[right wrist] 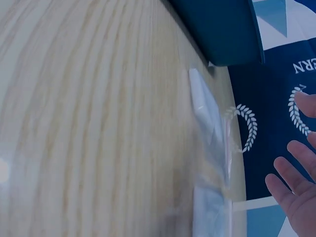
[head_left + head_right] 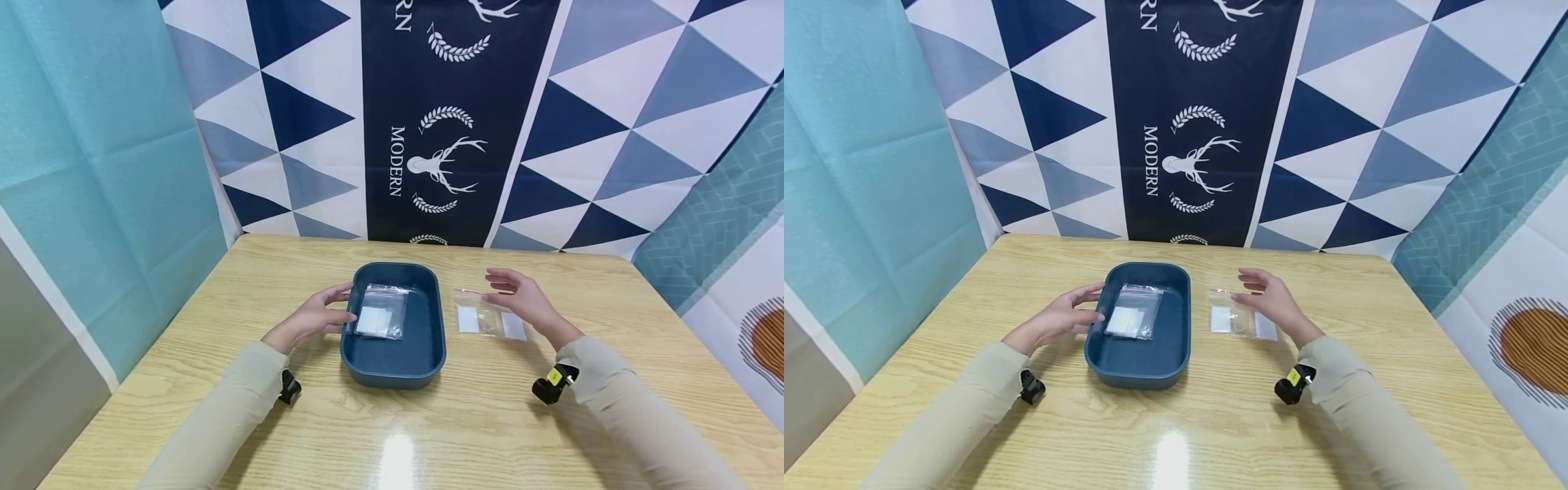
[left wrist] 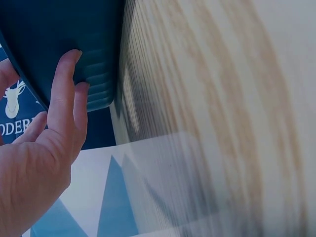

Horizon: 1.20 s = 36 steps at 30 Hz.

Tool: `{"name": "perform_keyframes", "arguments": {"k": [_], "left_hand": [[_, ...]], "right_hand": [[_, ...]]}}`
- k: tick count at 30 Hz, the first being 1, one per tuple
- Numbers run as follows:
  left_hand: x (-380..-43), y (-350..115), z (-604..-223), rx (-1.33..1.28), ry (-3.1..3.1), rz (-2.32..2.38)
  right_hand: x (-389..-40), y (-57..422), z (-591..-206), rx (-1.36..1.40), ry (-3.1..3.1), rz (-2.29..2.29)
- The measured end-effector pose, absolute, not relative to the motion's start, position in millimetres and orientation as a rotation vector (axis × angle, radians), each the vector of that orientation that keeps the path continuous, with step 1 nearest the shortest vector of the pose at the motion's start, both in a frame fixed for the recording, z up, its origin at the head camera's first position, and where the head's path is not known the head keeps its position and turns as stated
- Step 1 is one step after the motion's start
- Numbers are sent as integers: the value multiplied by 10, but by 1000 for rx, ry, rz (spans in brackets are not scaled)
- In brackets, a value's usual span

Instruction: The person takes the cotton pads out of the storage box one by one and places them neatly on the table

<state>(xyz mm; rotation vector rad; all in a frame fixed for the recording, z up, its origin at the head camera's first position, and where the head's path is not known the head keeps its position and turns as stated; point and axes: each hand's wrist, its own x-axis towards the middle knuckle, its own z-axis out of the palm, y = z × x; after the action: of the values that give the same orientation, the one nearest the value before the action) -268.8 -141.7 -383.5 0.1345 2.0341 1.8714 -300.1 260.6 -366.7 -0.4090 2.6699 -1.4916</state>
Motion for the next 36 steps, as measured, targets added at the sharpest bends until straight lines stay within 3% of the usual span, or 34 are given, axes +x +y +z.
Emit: {"name": "perform_keyframes", "arguments": {"k": [36], "left_hand": [[-2690, -1405, -3838, 144, 2048, 1861]], "right_hand": [[-3187, 1872, -3284, -516, 2621, -1555]]}}
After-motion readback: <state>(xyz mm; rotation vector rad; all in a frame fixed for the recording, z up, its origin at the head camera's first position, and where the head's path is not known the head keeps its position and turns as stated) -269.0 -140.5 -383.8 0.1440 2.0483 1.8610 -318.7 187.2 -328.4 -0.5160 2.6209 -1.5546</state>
